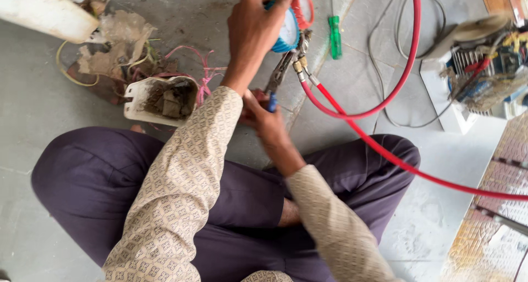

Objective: The person sits on the floor next to a refrigerator unit and uses a long green-handled screwdriver to work on its components. They then hold the manifold gauge set and use pliers to tighten or adjust a fitting on the gauge hoses.

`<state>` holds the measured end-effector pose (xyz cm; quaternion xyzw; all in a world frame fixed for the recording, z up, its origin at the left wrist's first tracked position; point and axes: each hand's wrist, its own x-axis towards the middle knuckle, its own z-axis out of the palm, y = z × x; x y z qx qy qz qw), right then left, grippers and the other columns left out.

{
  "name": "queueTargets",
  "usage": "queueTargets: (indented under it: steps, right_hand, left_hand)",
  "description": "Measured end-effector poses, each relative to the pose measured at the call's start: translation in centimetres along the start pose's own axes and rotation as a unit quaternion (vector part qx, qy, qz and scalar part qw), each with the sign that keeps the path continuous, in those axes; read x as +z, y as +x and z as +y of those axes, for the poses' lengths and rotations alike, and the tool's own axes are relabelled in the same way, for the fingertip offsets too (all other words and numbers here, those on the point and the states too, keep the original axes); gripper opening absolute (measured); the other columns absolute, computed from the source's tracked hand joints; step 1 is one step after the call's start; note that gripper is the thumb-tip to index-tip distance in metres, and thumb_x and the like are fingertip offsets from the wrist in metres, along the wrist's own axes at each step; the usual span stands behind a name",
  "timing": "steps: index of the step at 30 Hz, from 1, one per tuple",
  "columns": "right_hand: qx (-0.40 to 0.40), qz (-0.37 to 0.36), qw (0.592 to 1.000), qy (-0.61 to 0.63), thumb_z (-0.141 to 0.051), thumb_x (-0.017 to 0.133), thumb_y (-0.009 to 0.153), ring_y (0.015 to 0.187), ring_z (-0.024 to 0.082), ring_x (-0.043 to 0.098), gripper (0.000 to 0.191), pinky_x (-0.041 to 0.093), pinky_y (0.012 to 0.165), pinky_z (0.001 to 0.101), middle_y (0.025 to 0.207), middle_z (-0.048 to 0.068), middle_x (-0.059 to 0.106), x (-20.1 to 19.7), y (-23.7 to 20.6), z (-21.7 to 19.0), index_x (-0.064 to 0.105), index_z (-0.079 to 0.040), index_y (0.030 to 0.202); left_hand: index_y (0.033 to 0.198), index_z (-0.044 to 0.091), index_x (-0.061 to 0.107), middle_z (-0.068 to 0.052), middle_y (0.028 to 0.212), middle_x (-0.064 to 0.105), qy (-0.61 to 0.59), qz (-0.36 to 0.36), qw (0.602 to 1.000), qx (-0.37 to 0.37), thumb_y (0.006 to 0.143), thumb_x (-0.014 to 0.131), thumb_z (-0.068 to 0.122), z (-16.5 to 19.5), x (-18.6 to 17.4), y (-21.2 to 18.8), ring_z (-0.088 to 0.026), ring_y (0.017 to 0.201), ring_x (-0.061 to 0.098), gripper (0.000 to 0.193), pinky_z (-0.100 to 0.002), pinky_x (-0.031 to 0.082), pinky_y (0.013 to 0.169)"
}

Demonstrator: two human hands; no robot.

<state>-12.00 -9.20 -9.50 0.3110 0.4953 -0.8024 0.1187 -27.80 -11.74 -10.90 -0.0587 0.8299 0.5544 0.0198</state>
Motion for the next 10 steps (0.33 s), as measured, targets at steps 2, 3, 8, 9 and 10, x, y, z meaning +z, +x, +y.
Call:
queueTargets:
  steps: [2,3,8,9,10]
  right_hand:
    - [-0.018,-0.010,0.998,0.058,-0.029,0.067,0.102,0.072,0.011,0.062,0.020,0.055,0.066,0.0304,0.082,-0.001,0.064,1.3,-0.2,0.4,0.062,-0.009,0.100]
    - [-0.039,-0.027,0.997,0.059,-0.029,0.066,0.106,0.071,0.011,0.059,0.021,0.051,0.063,0.0301,0.083,-0.001,0.063,1.8,-0.1,0.3,0.061,-0.009,0.102]
    - [0.079,-0.024,0.966,-0.243,-0.043,0.048,0.105,0.088,0.019,0.076,0.044,0.047,0.065,0.0314,0.087,0.005,0.073,-2.1,-0.3,-1.7,0.064,-0.003,0.112]
    - [0.063,-0.081,0.963,-0.249,-0.045,0.046,0.105,0.092,0.021,0.076,0.050,0.055,0.075,0.0309,0.090,0.008,0.074,-3.5,-0.1,-2.2,0.064,-0.001,0.120]
    - [0.047,-0.139,0.956,-0.254,-0.048,0.045,0.106,0.096,0.022,0.076,0.056,0.064,0.085,0.0305,0.092,0.011,0.075,-4.7,0.2,-2.5,0.064,0.000,0.128]
  left_hand:
    - [0.094,0.011,0.078,-0.016,0.095,0.078,-0.009,-0.025,0.999,-0.020,0.084,0.068,0.063,-0.1,0.0,-0.1,-0.036,0.096,0.074,0.053,-0.047,0.057,0.088]
    - [0.094,0.012,0.079,-0.016,0.094,0.078,-0.005,-0.022,1.000,-0.018,0.083,0.069,0.063,0.0,0.0,0.0,-0.037,0.095,0.075,0.053,-0.047,0.057,0.087]
    - [0.094,0.013,0.079,-0.015,0.094,0.078,0.029,0.010,1.000,0.003,0.077,0.073,0.062,0.8,-0.6,0.0,-0.039,0.092,0.073,0.053,-0.049,0.056,0.081]
    - [0.095,0.013,0.079,-0.015,0.096,0.078,0.026,-0.004,1.000,-0.014,0.078,0.072,0.062,1.0,-0.7,-0.1,-0.038,0.094,0.073,0.052,-0.049,0.056,0.083]
    - [0.097,0.014,0.079,-0.014,0.097,0.079,0.023,-0.017,0.999,-0.032,0.078,0.072,0.062,1.2,-0.8,-0.3,-0.038,0.096,0.073,0.052,-0.048,0.056,0.085]
